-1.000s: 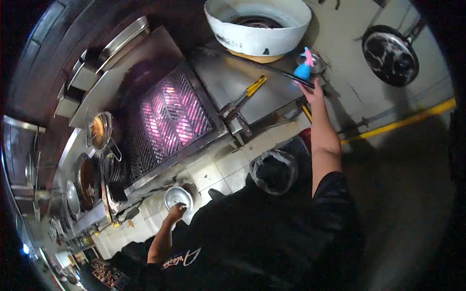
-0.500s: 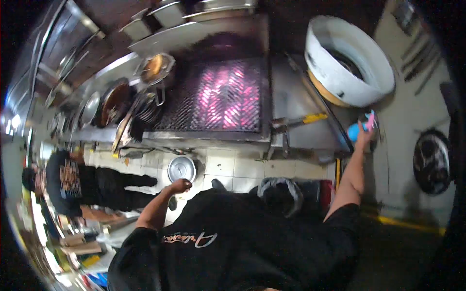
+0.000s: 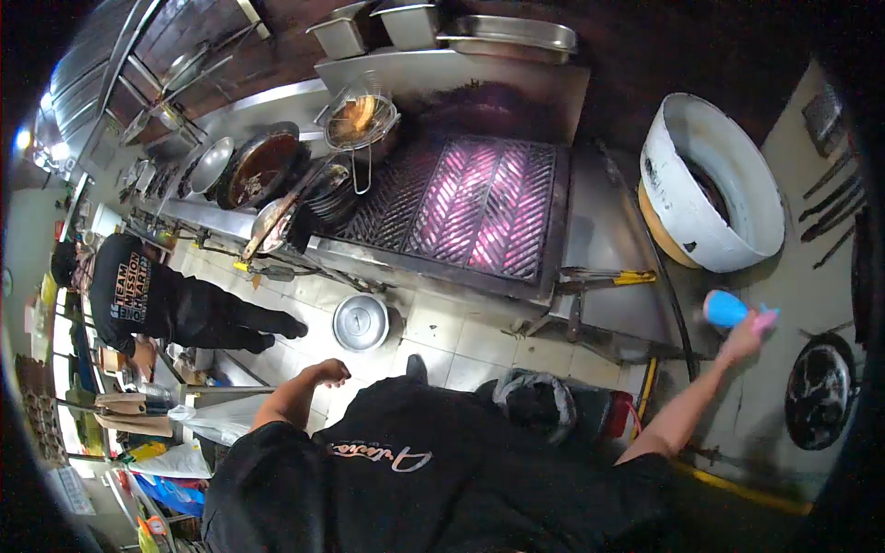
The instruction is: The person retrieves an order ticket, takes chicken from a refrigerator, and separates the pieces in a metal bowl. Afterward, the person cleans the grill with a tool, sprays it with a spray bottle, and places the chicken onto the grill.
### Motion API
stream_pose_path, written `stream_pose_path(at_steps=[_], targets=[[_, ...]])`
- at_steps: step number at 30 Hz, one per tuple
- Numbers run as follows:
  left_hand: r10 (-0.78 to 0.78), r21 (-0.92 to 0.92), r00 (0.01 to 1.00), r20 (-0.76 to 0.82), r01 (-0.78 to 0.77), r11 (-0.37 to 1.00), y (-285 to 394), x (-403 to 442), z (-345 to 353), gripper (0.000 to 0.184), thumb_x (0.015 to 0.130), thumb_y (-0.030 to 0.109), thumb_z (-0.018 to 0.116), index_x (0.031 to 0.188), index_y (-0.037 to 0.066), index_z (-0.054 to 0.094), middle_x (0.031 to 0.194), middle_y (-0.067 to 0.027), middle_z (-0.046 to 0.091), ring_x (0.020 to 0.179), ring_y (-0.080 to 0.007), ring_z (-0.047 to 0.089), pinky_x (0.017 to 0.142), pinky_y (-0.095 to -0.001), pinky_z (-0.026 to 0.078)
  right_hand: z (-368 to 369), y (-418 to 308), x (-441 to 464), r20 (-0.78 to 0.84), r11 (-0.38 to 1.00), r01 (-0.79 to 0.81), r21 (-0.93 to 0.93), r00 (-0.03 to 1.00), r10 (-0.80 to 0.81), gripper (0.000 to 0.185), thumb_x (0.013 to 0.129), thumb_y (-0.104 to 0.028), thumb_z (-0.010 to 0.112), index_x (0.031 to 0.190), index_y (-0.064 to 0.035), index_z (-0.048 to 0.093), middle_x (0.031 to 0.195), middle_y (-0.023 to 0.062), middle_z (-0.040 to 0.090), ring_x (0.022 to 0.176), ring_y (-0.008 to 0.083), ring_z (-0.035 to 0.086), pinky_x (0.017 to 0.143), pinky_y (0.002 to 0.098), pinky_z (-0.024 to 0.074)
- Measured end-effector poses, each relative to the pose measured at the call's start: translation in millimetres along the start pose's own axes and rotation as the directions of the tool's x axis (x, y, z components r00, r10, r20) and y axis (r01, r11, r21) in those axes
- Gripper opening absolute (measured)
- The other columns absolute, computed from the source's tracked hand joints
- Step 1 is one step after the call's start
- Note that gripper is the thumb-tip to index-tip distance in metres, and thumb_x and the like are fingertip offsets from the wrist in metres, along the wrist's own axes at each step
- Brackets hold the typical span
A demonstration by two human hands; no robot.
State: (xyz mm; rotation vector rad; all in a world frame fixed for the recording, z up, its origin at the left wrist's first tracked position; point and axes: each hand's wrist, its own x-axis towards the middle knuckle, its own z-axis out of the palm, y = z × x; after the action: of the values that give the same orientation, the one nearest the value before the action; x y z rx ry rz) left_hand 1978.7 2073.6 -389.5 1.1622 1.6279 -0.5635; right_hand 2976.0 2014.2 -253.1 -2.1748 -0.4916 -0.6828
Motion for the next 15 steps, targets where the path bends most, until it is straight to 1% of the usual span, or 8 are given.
stream_pose_path(at_steps=[2,3,5,7,8,12,14,15], targets=[[0.001,-0.057,1.000,0.006,-0.001,0.998,-12,6,-2,0.023,0.087,0.023,0.057,0.102,0.010,0.068,0.086,-0.0048,0.068,0.073,-0.0160,0.065,0.060,-0.0351,0.054,-73,-78,-15,-0.020,0.974,-0.002,0.226,1.000,0.007,0.049,0.090,-0.043,0.061,0.111,0.0014,0.065,0.095,0.0190,0.069,0.082,0.0331,0.065,0.077,0.0434,0.0499],[0.001,-0.077,1.000,0.017,0.001,0.997,-16,6,-3,0.023,0.087,0.023,0.057,0.102,0.010,0.068,0.086,-0.0049,0.068,0.074,-0.0162,0.065,0.061,-0.0357,0.054,-81,-79,-18,-0.138,0.842,0.112,0.528,0.989,-0.045,0.046,0.091,-0.039,0.062,0.113,0.0009,0.065,0.099,0.0152,0.069,0.084,0.0293,0.065,0.080,0.0422,0.0496],[0.011,-0.055,0.999,0.043,-0.009,0.998,-14,17,-4,0.024,0.087,0.026,0.056,0.101,0.011,0.068,0.086,-0.0043,0.068,0.075,-0.0158,0.066,0.063,-0.0365,0.054,-89,-108,-44,-0.014,0.780,0.143,0.609,0.985,-0.170,0.037,0.093,-0.028,0.060,0.115,0.0009,0.066,0.113,0.0112,0.066,0.090,0.0229,0.064,0.086,0.0391,0.0489],[0.055,-0.027,0.994,0.095,-0.052,0.998,-10,32,-13,0.024,0.087,0.028,0.056,0.100,0.011,0.067,0.085,-0.0038,0.067,0.075,-0.0157,0.066,0.062,-0.0360,0.054,-100,-167,-83,0.283,0.686,-0.146,0.713,0.955,-0.090,0.045,0.093,-0.020,0.056,0.133,0.0009,0.050,0.118,0.0157,0.063,0.091,0.0262,0.066,0.084,0.0385,0.0516],[0.116,-0.065,0.990,0.076,-0.111,0.992,-8,35,-16,0.023,0.086,0.029,0.056,0.095,0.010,0.067,0.082,-0.0029,0.067,0.072,-0.0147,0.065,0.061,-0.0340,0.053,-90,-176,-102,0.362,0.634,-0.225,0.740,0.927,-0.093,0.052,0.094,-0.018,0.055,0.141,-0.0005,0.041,0.117,0.0172,0.064,0.093,0.0285,0.067,0.082,0.0386,0.0527],[0.365,-0.090,0.931,0.015,-0.362,0.928,8,63,-23,0.029,0.087,0.028,0.058,0.092,0.001,0.069,0.073,-0.0053,0.067,0.062,-0.0129,0.064,0.053,-0.0297,0.050,-59,-183,-234,0.574,0.641,-0.341,0.687,0.796,-0.192,0.045,0.098,-0.031,0.047,0.132,-0.0013,0.050,0.116,0.0114,0.064,0.103,0.0260,0.066,0.091,0.0398,0.0479],[0.446,-0.076,0.895,-0.006,-0.445,0.892,16,74,-22,0.031,0.090,0.027,0.059,0.100,-0.001,0.068,0.073,-0.0070,0.068,0.062,-0.0133,0.064,0.053,-0.0293,0.049,-74,-234,-309,0.674,0.525,-0.544,0.655,0.734,-0.080,0.043,0.097,-0.027,0.054,0.135,-0.0060,0.049,0.119,0.0068,0.064,0.098,0.0221,0.067,0.075,0.0323,0.0541],[0.476,-0.115,0.879,0.014,-0.472,0.874,16,79,-21,0.030,0.089,0.024,0.059,0.103,0.000,0.067,0.075,-0.0074,0.069,0.065,-0.0136,0.065,0.054,-0.0296,0.050,-84,-250,-342,0.770,0.596,-0.614,0.517,0.638,-0.010,0.043,0.097,-0.026,0.057,0.135,-0.0074,0.051,0.119,0.0045,0.064,0.097,0.0192,0.066,0.069,0.0279,0.0546]])
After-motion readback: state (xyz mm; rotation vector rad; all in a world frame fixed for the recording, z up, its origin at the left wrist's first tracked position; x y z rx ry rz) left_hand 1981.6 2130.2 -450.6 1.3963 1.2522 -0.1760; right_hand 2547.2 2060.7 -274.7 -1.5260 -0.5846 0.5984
